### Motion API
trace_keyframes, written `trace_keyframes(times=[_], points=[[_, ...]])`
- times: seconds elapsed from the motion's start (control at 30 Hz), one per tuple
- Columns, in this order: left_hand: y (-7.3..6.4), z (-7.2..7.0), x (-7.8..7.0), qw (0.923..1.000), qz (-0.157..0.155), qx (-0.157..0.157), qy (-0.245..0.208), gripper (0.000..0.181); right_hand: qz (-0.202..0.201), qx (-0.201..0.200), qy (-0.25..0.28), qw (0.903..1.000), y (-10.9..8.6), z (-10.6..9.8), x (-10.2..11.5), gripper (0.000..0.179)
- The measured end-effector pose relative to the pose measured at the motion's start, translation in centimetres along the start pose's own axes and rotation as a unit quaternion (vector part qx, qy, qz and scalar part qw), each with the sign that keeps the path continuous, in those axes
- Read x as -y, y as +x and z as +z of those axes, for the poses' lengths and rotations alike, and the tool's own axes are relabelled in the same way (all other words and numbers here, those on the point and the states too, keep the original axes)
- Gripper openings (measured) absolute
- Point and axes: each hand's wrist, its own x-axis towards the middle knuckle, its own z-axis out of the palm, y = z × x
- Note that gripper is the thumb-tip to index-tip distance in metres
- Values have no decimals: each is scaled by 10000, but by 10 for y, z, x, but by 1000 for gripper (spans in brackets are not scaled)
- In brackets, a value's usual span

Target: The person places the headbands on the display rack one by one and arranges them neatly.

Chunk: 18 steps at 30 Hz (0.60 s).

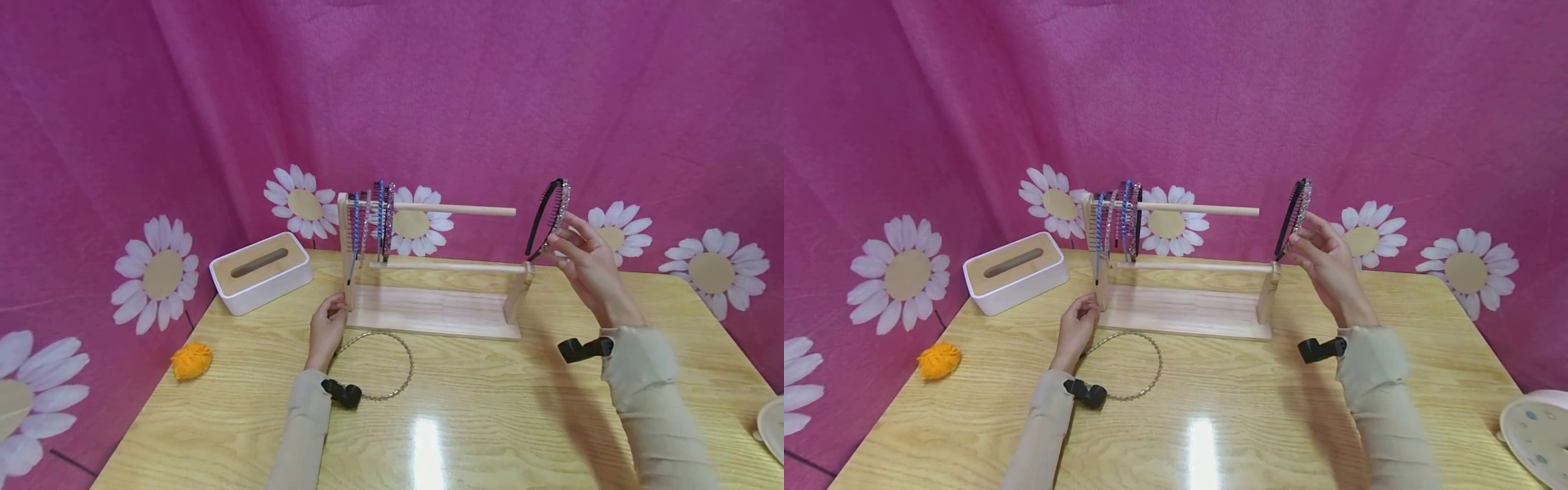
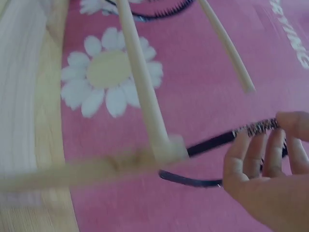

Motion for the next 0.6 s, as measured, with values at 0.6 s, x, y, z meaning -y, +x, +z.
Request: trace_keyframes(times=[0.6], points=[[0,1,1,10000,22,-33,-8,31,796,-176,-1306,9881,25,87,-68,44]])
